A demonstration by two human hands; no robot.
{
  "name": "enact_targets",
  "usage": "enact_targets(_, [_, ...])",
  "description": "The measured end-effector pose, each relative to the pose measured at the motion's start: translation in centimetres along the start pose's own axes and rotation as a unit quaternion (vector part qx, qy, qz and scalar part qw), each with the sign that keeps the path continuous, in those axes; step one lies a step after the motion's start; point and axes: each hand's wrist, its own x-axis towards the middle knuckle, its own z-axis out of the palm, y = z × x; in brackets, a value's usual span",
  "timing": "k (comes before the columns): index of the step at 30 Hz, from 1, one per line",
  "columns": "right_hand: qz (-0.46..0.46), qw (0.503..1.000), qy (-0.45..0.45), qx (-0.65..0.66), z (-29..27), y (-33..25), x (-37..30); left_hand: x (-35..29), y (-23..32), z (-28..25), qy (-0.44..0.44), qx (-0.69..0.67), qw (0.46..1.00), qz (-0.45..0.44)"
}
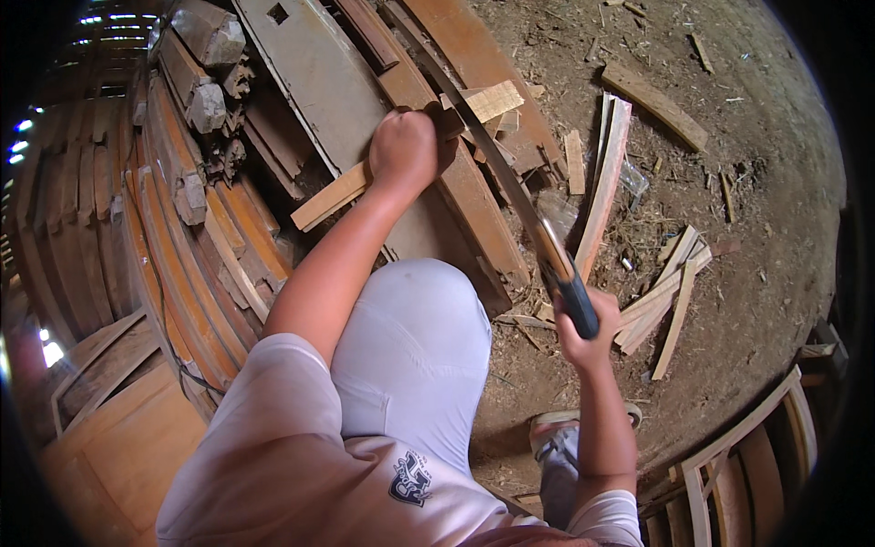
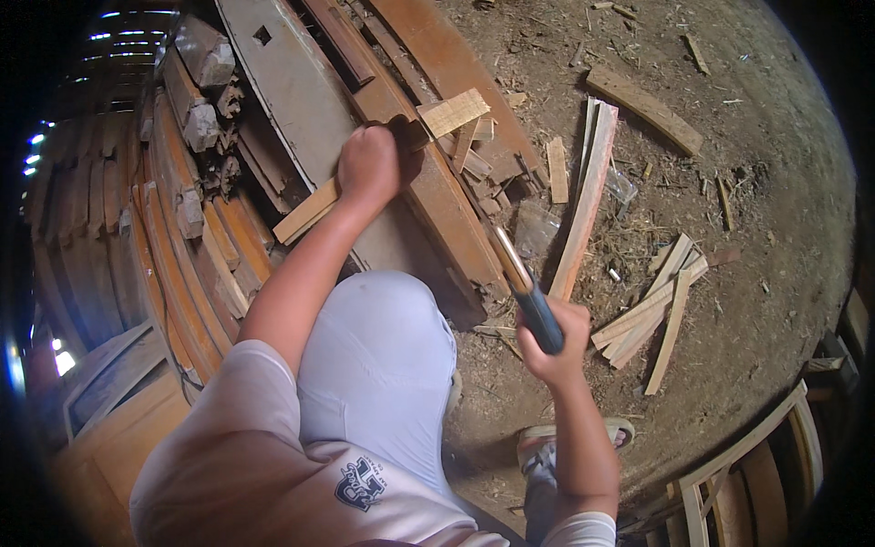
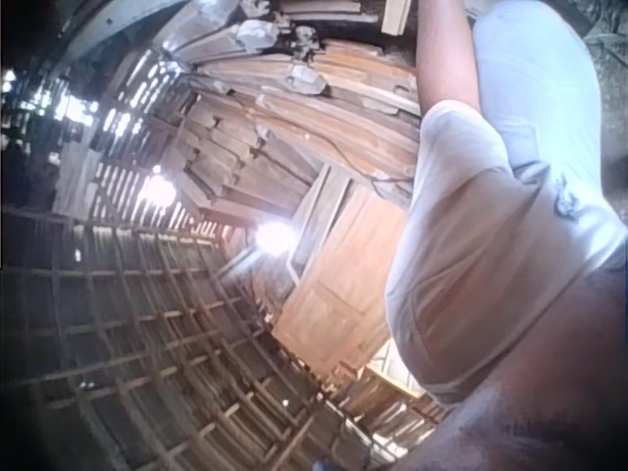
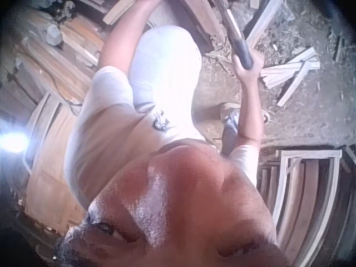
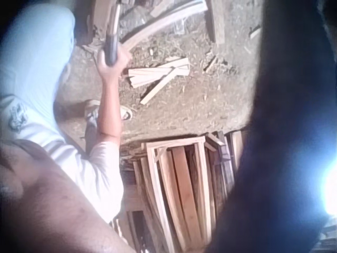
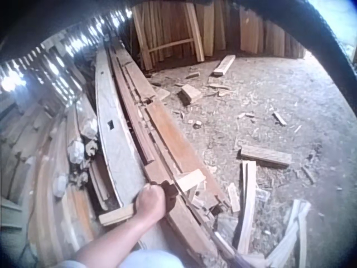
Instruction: The person sits on the ground and uses a hand saw to cut thin wooden strips into smaller pieces. They repeatedly pick up strips, position them against a larger board, and saw them to size, accumulating a pile of cut pieces.
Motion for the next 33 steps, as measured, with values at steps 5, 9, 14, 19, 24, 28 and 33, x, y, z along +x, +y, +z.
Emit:
enact_targets(5, [0.074, 0.995, -0.02, 0.067, 2.3, 0.3, 1.7, 0.2, 0.8, -0.6, 0.002, -0.011, 1.0, -0.021])
enact_targets(9, [0.045, 0.996, -0.063, 0.035, -2.0, 2.0, -2.6, 0.0, 0.5, -0.8, -0.004, 0.022, 1.0, 0.014])
enact_targets(14, [0.059, 0.995, -0.064, 0.053, -3.4, 2.7, -1.5, 0.2, 0.9, -0.9, -0.005, 0.031, 0.999, 0.025])
enact_targets(19, [0.113, 0.986, -0.029, 0.119, 2.7, 1.3, 3.2, 0.4, 0.4, -0.1, -0.018, 0.013, 1.0, -0.005])
enact_targets(24, [0.02, 0.999, -0.034, 0.037, 0.0, 1.2, 0.1, 0.3, 0.6, -0.3, 0.005, 0.03, 0.999, 0.019])
enact_targets(28, [0.039, 0.994, -0.095, 0.032, -4.4, 2.2, -2.4, 0.1, 0.5, -0.5, -0.009, 0.061, 0.997, 0.046])
enact_targets(33, [0.038, 0.998, -0.038, 0.044, 0.5, 1.1, 2.1, 0.3, 1.1, -0.5, -0.019, 0.009, 1.0, -0.011])
